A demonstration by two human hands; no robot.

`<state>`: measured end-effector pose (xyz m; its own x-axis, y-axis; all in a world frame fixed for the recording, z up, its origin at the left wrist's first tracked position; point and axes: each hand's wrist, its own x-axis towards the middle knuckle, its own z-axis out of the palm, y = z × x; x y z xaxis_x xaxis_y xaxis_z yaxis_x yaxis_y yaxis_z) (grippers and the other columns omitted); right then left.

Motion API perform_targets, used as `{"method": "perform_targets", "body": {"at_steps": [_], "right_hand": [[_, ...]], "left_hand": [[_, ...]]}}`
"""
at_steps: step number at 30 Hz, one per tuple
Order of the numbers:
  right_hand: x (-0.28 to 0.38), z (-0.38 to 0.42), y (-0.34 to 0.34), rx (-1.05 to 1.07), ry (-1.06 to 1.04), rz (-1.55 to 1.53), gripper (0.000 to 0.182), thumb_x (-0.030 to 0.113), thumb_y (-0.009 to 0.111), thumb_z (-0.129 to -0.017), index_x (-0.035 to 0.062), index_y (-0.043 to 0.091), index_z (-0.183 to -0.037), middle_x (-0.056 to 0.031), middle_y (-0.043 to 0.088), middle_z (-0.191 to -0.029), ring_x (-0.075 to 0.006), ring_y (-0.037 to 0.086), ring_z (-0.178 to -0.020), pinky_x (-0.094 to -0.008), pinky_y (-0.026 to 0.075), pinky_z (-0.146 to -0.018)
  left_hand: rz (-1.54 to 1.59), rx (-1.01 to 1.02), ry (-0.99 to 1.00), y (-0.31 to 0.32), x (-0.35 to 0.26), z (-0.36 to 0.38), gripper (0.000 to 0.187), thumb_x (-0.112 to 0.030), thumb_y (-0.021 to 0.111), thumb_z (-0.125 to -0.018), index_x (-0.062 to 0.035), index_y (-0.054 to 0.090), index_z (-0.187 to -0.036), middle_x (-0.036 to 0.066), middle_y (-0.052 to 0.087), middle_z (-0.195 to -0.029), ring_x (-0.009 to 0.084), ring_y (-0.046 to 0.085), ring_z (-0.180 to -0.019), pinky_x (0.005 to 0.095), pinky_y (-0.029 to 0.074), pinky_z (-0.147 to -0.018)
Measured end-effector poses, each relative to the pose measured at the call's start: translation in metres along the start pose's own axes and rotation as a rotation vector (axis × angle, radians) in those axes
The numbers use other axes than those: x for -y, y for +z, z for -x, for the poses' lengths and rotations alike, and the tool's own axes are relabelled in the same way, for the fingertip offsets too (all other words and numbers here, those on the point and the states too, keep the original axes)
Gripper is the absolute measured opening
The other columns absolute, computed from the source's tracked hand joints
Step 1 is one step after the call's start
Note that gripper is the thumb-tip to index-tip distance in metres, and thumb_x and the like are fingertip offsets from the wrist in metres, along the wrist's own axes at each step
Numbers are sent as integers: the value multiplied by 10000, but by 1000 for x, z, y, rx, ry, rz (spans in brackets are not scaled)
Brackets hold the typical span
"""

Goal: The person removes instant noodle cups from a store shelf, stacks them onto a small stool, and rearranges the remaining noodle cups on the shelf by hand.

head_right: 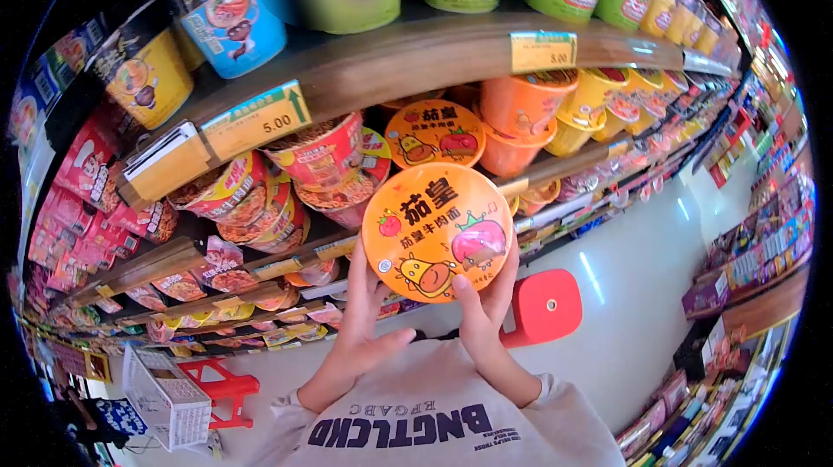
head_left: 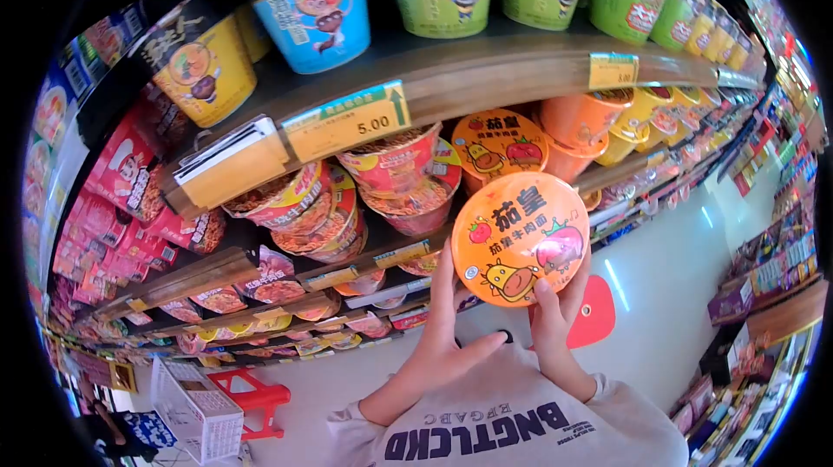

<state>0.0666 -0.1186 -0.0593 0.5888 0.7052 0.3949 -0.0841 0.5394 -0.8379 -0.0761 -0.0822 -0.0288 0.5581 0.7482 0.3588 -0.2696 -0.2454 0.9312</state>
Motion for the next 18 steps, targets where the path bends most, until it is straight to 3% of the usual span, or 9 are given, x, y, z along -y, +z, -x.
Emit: {"method": "perform_targets", "body": {"at_steps": [4,8,10,14,18], "right_hand": [[2,-2,-17,21,-83,116,630,175,473,-837,-40,189,-1357,-164,326,-1336,-229,344,-1237,-354,293,-1016],[7,-7,-28,-59,-109,119,621,173,466,-842,-49,196,-1355,-171,332,-1336,-230,348,-1234,-348,286,-1017],[13,-9,-36,-99,-121,93,578,60,439,-849,-43,186,-1359,-155,324,-1339,-224,336,-1234,-340,256,-1028],[28,-4,-64,-212,-114,154,568,36,428,-852,-35,189,-1363,-151,323,-1342,-220,337,-1235,-335,260,-1027],[41,-4,-108,-310,37,313,577,25,452,-850,-10,201,-1368,-146,341,-1330,-215,342,-1236,-330,268,-1025]], "left_hand": [[44,-38,-23,5,6,2,962,-167,685,-708,-20,41,-1408,158,104,-1427,275,212,-1317,419,279,-1032],[-3,18,-28,15,11,-4,950,-172,681,-704,-11,58,-1403,160,142,-1411,279,220,-1312,419,276,-1032],[56,60,-63,24,12,-11,943,-175,675,-702,-6,64,-1400,166,161,-1401,283,227,-1308,419,270,-1034],[84,189,-108,53,23,-24,920,-165,657,-713,-4,66,-1399,170,178,-1396,287,235,-1306,421,266,-1034],[190,220,-262,97,42,-38,868,-146,622,-751,-3,62,-1399,179,207,-1396,292,260,-1298,421,265,-1034]]}}
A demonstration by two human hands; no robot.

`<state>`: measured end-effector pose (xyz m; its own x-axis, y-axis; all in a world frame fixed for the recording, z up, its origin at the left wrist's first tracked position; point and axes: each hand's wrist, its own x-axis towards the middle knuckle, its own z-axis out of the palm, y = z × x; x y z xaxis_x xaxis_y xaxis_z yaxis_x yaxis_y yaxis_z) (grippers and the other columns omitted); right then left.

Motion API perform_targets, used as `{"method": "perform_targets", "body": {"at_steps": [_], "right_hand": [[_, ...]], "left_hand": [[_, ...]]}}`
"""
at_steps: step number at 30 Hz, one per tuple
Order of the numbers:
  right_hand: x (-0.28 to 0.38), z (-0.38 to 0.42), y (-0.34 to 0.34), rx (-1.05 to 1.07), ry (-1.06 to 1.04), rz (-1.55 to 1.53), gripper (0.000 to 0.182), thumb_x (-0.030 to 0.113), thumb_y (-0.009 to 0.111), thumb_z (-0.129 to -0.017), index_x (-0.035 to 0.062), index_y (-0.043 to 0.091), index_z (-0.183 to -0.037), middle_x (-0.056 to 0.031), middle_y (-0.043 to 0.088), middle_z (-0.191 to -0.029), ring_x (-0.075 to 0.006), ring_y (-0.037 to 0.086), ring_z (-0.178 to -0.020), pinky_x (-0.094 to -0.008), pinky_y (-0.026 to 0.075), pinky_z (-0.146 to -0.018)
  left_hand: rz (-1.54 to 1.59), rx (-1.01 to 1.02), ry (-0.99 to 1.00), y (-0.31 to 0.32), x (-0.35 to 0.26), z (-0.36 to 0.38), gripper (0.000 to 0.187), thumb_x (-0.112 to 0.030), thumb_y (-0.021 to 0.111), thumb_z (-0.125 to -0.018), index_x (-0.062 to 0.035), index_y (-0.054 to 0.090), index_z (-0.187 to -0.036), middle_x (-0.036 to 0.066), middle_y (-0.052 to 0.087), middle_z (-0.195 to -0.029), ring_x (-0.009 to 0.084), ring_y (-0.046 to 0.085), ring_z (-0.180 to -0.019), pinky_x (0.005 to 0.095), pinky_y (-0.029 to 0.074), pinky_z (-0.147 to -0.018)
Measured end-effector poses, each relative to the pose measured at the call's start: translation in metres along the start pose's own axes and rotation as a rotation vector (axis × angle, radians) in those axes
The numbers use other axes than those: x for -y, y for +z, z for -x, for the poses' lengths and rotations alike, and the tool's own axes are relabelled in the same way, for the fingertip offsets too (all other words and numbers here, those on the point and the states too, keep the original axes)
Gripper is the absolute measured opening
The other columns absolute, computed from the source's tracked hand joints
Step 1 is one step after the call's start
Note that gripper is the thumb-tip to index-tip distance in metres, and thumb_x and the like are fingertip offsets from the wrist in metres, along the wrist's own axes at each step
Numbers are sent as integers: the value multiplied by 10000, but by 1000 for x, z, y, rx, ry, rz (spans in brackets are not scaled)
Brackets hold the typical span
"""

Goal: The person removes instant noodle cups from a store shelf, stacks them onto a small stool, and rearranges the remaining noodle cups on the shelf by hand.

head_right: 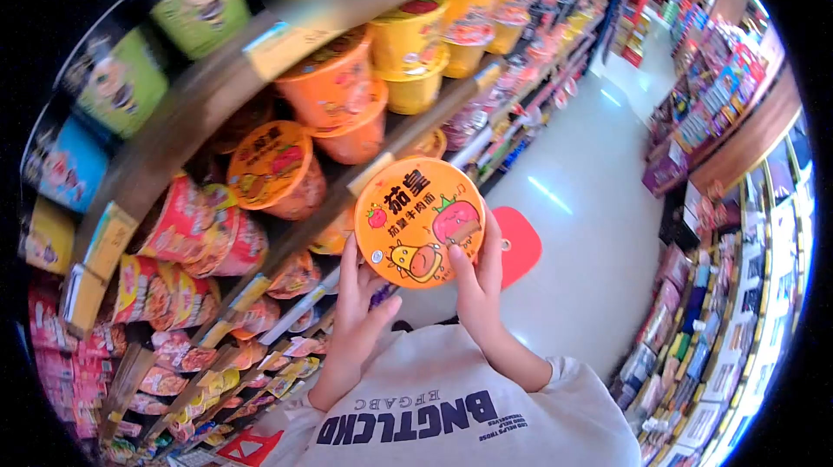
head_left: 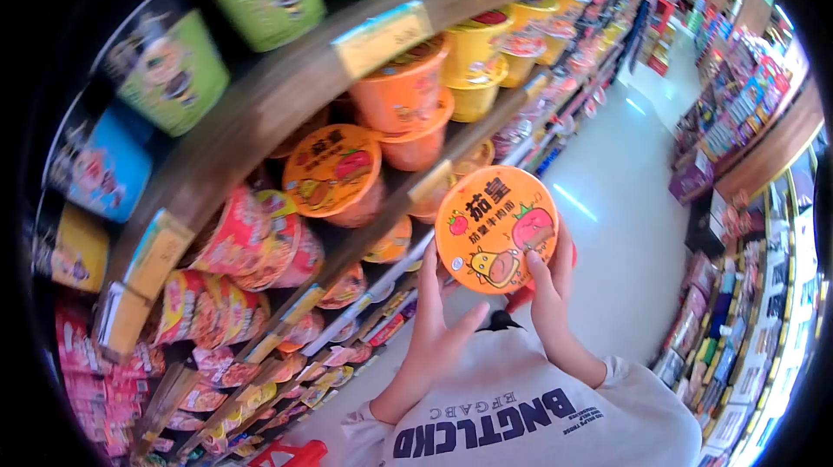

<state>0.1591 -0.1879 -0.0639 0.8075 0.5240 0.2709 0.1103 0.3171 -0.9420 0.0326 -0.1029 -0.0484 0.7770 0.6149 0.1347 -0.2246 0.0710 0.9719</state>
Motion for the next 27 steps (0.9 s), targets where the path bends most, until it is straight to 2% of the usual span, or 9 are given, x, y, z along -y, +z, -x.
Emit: {"method": "perform_targets", "body": {"at_steps": [1,9,14,17,19,21,23,25,27], "right_hand": [[-4,-5,-12,3,43,112,582,27,467,-847,-2,207,-1367,-146,349,-1324,-214,344,-1237,-329,271,-1025],[-31,-40,-107,25,249,-15,541,28,494,-831,-27,274,-1322,-154,403,-1292,-223,411,-1196,-335,334,-992],[-54,-62,-164,31,316,109,476,70,526,-836,-31,370,-1274,-131,470,-1230,-201,458,-1140,-323,371,-953],[-83,-75,-194,51,364,258,430,122,521,-832,-28,443,-1228,-131,486,-1220,-203,468,-1114,-317,386,-917],[-113,-81,-217,39,370,518,350,114,562,-819,-24,512,-1136,-167,533,-1141,-210,515,-1055,-321,420,-871],[-188,-75,-254,95,462,506,322,125,563,-815,-23,537,-1100,-176,562,-1080,-227,547,-999,-331,437,-832],[-232,-71,-271,148,542,486,298,135,565,-812,-22,562,-1065,-185,591,-1018,-243,580,-942,-342,454,-794],[-250,-59,-278,243,699,544,364,220,572,-821,-25,554,-1090,-132,626,-909,-215,600,-843,-322,463,-777],[-274,-43,-291,376,859,647,412,268,584,-807,-26,556,-1094,-143,629,-915,-219,602,-853,-323,463,-776]], "left_hand": [[18,-7,-48,8,8,-8,849,-138,610,-765,-4,62,-1400,182,214,-1397,293,267,-1297,421,266,-1034],[67,42,-203,69,76,-50,802,-116,614,-793,-30,103,-1405,174,249,-1392,279,319,-1271,415,315,-1012],[-6,85,-292,96,113,-71,722,-132,590,-824,-32,158,-1393,163,366,-1325,249,369,-1236,392,337,-993],[33,110,-379,109,131,-84,640,-133,561,-848,-23,211,-1372,151,413,-1290,226,385,-1222,360,346,-981],[124,156,-475,107,179,-92,550,-110,539,-861,-13,276,-1335,138,426,-1281,208,398,-1206,333,339,-983],[162,189,-509,109,224,-89,526,-183,546,-864,-28,318,-1313,127,445,-1261,221,424,-1181,347,334,-982],[238,68,-1016,102,268,-80,596,-337,563,-837,-72,329,-1317,124,450,-1251,239,421,-1181,368,325,-983],[244,-39,-1093,103,313,-65,563,-385,557,-829,-83,395,-1276,106,482,-1217,225,439,-1151,357,321,-977],[271,-148,-1198,109,355,-36,542,-432,552,-821,-94,462,-1235,88,514,-1182,210,456,-1122,346,317,-970]]}}
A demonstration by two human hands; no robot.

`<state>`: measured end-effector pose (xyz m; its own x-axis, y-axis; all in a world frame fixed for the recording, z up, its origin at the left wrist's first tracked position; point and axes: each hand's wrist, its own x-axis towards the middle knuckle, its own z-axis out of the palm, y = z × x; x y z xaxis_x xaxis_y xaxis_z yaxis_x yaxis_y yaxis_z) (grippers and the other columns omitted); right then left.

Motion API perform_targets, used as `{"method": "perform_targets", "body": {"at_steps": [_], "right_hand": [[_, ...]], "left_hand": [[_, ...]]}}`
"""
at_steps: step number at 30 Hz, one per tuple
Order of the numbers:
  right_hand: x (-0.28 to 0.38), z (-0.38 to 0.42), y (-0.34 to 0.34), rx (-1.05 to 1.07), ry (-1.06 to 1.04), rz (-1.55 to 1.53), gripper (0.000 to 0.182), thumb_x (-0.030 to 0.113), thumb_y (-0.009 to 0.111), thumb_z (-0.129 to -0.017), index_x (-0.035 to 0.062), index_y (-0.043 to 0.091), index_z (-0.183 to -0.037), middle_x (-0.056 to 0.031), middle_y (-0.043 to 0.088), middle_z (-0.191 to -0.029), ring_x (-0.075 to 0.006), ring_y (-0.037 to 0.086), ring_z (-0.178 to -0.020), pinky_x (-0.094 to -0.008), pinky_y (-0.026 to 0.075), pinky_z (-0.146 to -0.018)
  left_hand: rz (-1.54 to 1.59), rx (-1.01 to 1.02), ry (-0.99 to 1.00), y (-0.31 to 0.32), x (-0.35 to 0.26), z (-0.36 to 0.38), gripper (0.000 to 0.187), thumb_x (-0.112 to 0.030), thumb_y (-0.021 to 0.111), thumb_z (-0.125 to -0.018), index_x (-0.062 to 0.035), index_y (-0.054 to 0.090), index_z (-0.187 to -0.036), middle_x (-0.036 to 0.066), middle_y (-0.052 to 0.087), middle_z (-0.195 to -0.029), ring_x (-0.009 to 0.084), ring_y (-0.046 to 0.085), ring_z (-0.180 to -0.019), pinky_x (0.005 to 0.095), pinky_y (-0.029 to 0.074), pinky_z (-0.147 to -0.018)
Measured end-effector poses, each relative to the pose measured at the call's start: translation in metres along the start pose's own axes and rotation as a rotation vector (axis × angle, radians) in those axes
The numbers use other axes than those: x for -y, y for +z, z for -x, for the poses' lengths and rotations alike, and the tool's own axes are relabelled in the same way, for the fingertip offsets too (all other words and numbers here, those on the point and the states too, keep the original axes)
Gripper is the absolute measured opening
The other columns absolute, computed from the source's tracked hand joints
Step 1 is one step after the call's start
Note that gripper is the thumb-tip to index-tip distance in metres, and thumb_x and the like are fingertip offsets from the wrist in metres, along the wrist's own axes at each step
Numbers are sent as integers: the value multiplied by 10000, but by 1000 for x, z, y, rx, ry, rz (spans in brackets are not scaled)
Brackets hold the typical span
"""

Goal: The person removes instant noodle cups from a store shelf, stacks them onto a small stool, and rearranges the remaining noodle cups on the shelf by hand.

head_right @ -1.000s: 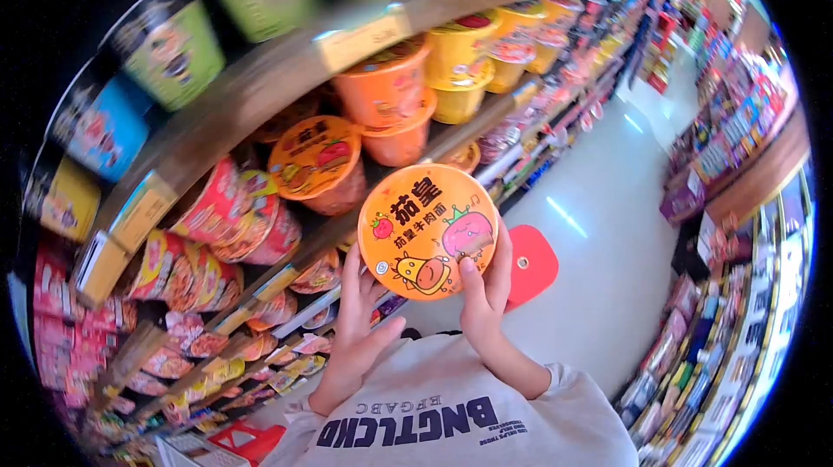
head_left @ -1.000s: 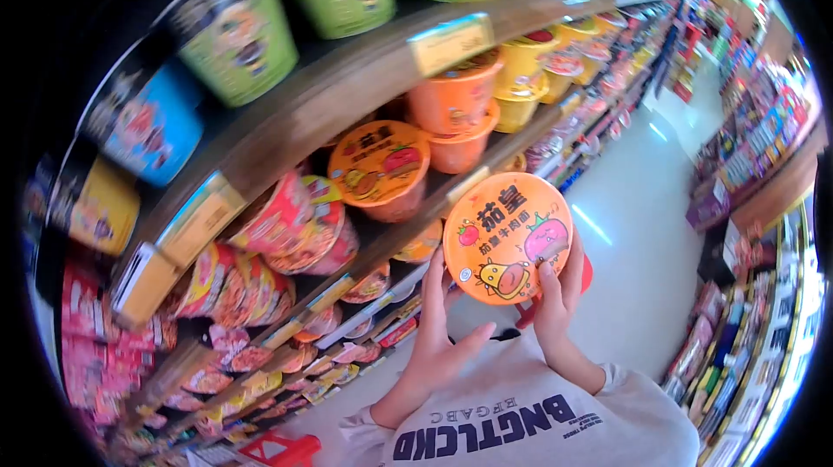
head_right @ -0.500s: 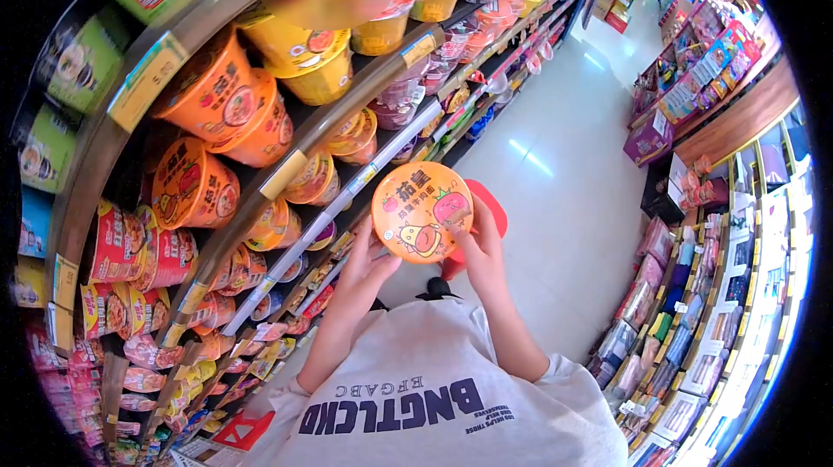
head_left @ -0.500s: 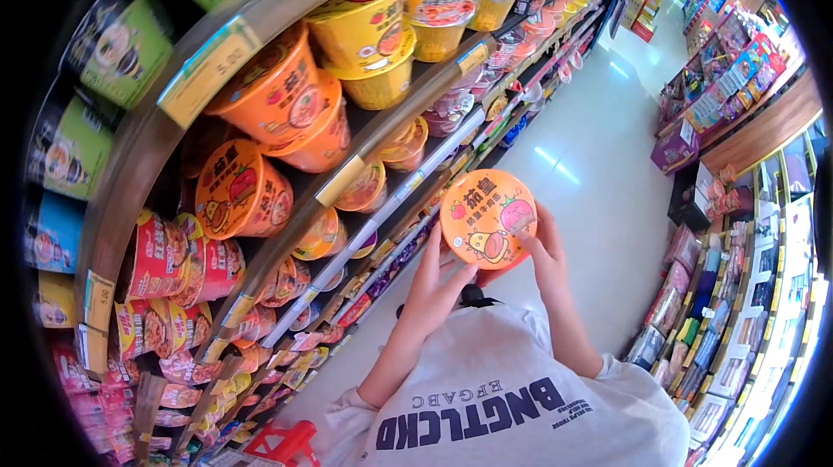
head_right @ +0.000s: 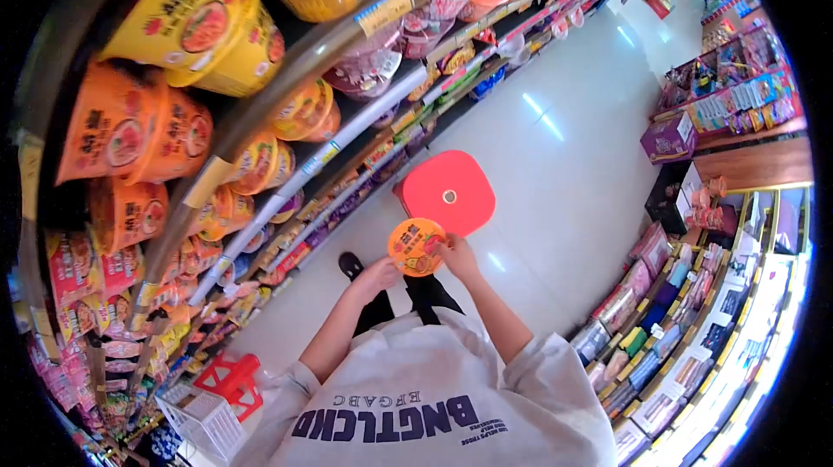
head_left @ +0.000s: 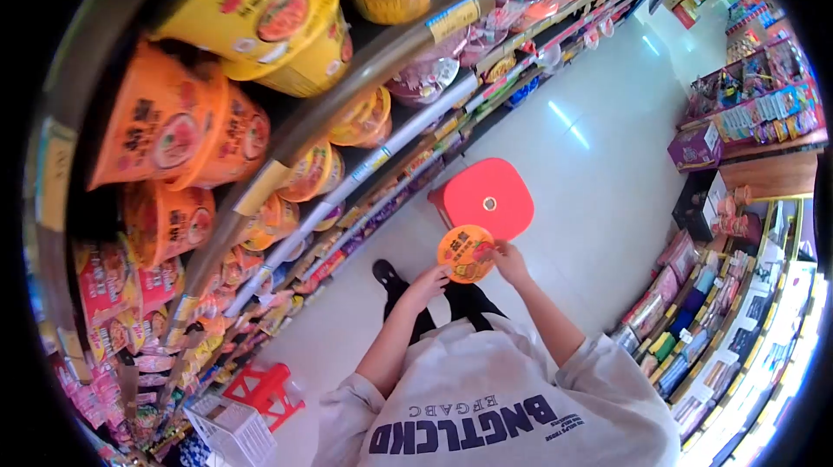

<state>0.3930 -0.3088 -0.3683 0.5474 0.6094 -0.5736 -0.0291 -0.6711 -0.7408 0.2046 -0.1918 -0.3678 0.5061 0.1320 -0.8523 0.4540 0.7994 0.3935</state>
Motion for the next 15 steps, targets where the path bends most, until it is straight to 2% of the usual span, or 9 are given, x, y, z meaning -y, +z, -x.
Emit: {"method": "perform_targets", "body": {"at_steps": [1,2,6,7,10,12,13,14,15], "right_hand": [[-16,-10,6,114,99,116,460,316,596,-793,-27,558,-1098,-153,633,-920,-222,604,-863,-324,464,-776],[-40,-20,15,132,120,133,460,316,596,-793,-27,558,-1098,-154,633,-920,-222,604,-863,-324,464,-776],[-118,-48,35,233,242,256,505,381,598,-767,-23,588,-1070,-165,641,-925,-228,612,-871,-326,467,-770],[-123,-56,36,261,259,272,498,382,599,-764,-20,599,-1058,-163,643,-927,-227,615,-870,-328,469,-765],[-139,-84,32,236,248,265,489,375,606,-757,-24,609,-1039,-148,645,-899,-211,615,-826,-322,473,-737],[-125,-100,27,143,223,222,449,348,606,-772,-33,609,-1011,-119,634,-817,-172,593,-741,-302,470,-685],[-126,-115,26,109,181,196,433,339,596,-785,-24,601,-1021,-113,632,-831,-176,592,-740,-306,470,-683],[-134,-130,24,75,140,168,417,329,585,-798,-16,593,-1032,-108,630,-845,-181,590,-739,-310,469,-680],[-143,-144,23,48,107,93,427,338,571,-811,-8,580,-1061,-132,633,-883,-223,602,-807,-326,467,-721]], "left_hand": [[8,-49,-55,-9,15,-15,584,-474,560,-797,-94,467,-1231,93,511,-1189,220,451,-1127,364,315,-970],[15,-97,-113,-16,28,-27,627,-515,568,-773,-94,471,-1227,99,509,-1196,230,445,-1132,382,312,-970],[-68,-77,-271,-18,52,-53,635,-502,559,-742,-141,437,-1250,127,456,-1259,261,413,-1196,428,284,-996],[-79,-111,-251,-19,56,-63,541,-466,568,-727,-151,493,-1160,87,531,-1108,218,496,-1045,384,382,-878],[-85,-122,-288,-24,63,-106,554,-457,581,-725,-122,503,-1160,68,531,-1069,192,476,-1008,360,351,-890],[-156,-145,-219,-22,54,-133,442,-401,567,-725,-200,525,-1117,1,538,-968,130,481,-876,313,383,-780],[-108,-216,-107,-18,46,-146,321,-301,578,-733,-150,545,-1015,-42,425,-700,60,397,-583,223,318,-476],[-134,-234,-10,-17,38,-157,431,-304,574,-744,-117,523,-1130,-17,503,-767,85,443,-646,256,373,-540],[-159,-221,87,-16,29,-170,497,-274,564,-762,-86,485,-1215,37,572,-909,132,507,-782,265,408,-669]]}}
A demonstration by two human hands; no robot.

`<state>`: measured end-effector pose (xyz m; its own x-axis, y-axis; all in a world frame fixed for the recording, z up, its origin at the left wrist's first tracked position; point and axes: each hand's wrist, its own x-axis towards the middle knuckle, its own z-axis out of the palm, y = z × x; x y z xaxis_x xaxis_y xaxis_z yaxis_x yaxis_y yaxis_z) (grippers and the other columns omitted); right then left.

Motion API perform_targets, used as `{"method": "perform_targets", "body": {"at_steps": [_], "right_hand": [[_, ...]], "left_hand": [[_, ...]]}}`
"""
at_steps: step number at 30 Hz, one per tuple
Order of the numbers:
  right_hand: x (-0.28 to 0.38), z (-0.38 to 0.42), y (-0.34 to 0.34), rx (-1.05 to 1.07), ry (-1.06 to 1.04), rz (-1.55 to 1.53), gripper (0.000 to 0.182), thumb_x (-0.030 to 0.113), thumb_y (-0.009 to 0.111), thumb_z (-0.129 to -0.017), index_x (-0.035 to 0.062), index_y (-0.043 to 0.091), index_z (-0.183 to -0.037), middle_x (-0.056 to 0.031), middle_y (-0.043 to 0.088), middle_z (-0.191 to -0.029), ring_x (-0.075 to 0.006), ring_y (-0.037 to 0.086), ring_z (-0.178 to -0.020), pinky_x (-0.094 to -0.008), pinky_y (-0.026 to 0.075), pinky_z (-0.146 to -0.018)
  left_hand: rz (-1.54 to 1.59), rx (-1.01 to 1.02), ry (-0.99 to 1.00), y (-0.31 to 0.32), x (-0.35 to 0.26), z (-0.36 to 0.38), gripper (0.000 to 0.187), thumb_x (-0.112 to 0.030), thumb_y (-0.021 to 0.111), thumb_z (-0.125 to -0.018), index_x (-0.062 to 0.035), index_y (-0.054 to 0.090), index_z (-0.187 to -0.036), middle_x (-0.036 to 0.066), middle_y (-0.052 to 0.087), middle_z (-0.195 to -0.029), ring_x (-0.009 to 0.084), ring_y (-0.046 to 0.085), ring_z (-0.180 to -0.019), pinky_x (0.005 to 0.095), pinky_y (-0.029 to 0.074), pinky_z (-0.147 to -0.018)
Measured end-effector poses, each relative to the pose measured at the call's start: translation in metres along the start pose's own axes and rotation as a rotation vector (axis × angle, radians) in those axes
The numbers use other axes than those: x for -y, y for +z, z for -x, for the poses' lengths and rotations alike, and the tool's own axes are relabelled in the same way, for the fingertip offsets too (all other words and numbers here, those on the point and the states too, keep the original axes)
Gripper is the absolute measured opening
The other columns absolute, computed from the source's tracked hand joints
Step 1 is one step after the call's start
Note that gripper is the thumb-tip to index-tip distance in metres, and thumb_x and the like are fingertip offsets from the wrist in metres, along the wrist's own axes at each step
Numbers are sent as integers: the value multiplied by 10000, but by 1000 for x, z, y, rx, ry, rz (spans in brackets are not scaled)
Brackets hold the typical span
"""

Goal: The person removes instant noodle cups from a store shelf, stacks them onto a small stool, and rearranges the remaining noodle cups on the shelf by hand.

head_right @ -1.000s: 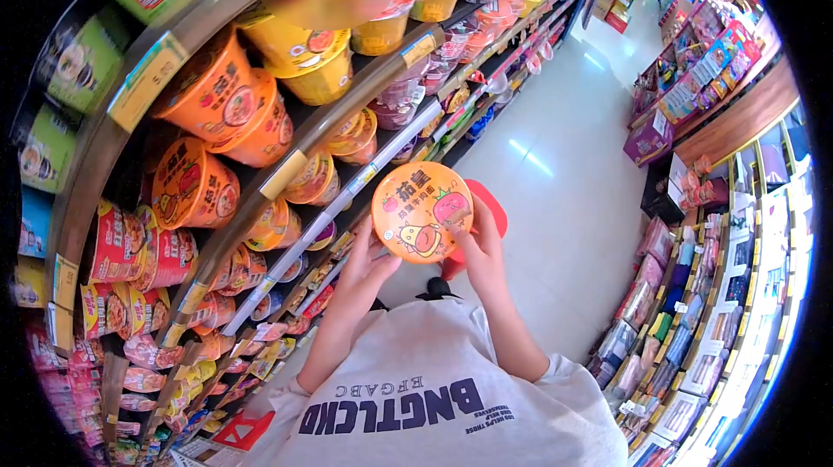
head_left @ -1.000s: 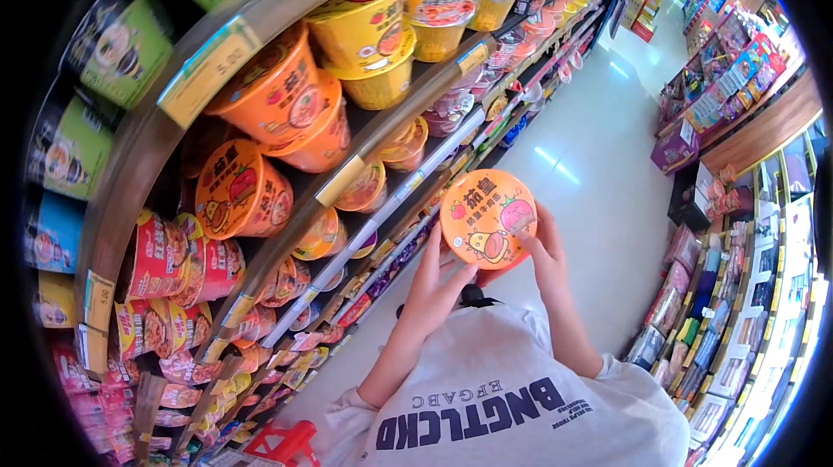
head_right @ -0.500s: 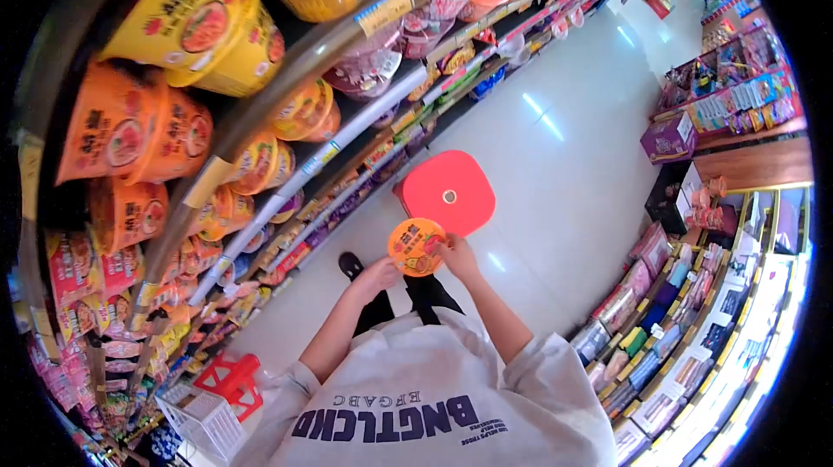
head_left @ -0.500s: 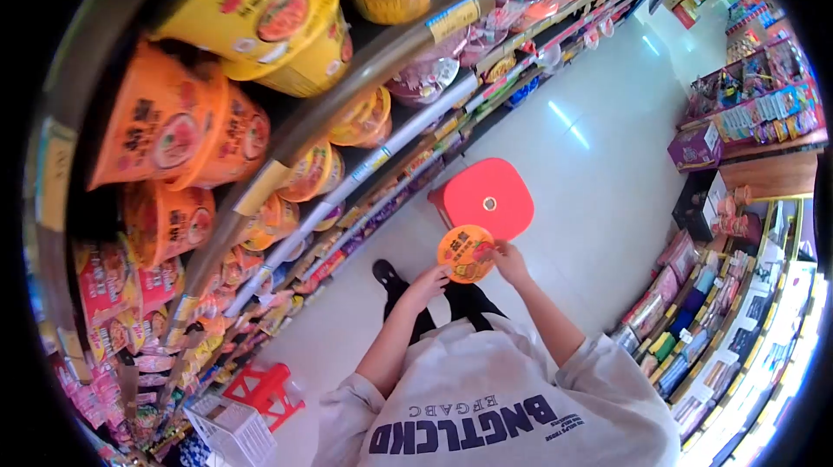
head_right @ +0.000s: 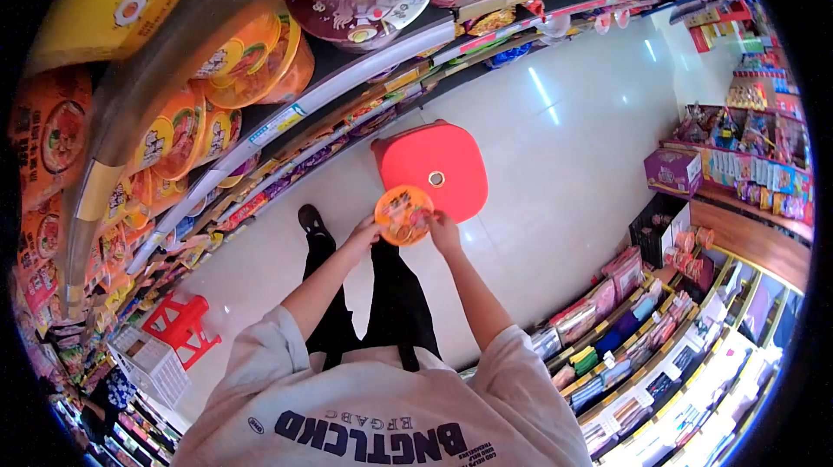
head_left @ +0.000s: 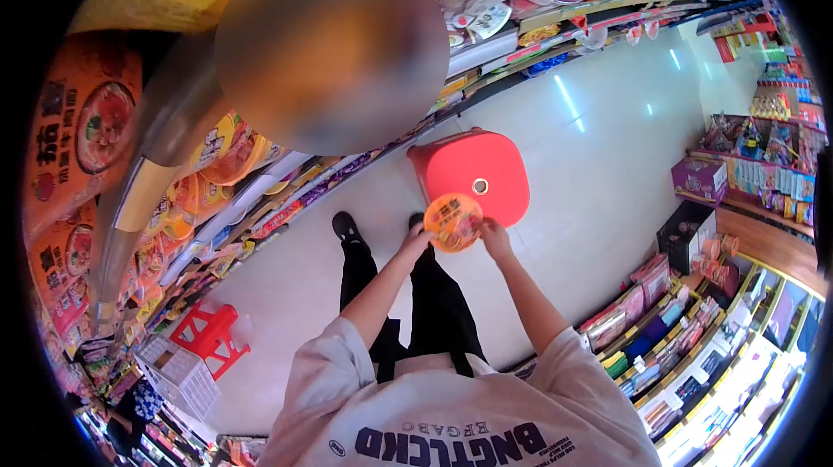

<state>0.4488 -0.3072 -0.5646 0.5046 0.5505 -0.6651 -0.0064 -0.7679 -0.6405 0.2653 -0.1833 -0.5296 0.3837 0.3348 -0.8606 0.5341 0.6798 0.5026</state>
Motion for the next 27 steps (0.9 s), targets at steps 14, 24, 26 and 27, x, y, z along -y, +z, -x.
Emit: {"method": "perform_targets", "body": {"at_steps": [14,24,26,27], "right_hand": [[-11,-4,20,271,-104,42,265,233,444,-875,13,585,-916,-61,599,-778,-133,566,-678,-284,461,-583],[-92,84,29,529,-82,581,384,400,536,-808,62,645,-952,-102,650,-772,-205,620,-720,-348,495,-656],[-107,72,18,677,-329,742,368,358,541,-814,34,641,-958,-132,652,-860,-208,628,-735,-359,503,-666],[-65,88,4,689,-224,801,341,325,550,-817,41,635,-985,-146,647,-905,-223,629,-752,-365,506,-687]], "left_hand": [[-178,119,248,-20,51,-36,625,-163,563,-741,14,363,-1306,169,537,-1175,205,505,-1090,281,374,-911],[-648,-205,0,-107,119,128,602,-380,507,-753,-79,452,-1271,208,494,-1236,327,483,-1144,382,390,-958],[-671,-350,-131,-127,107,155,598,-366,501,-754,-85,444,-1278,200,511,-1218,326,492,-1132,394,392,-955],[-656,-380,-113,-138,100,165,598,-366,501,-754,-85,444,-1278,200,511,-1218,326,492,-1132,394,392,-955]]}}
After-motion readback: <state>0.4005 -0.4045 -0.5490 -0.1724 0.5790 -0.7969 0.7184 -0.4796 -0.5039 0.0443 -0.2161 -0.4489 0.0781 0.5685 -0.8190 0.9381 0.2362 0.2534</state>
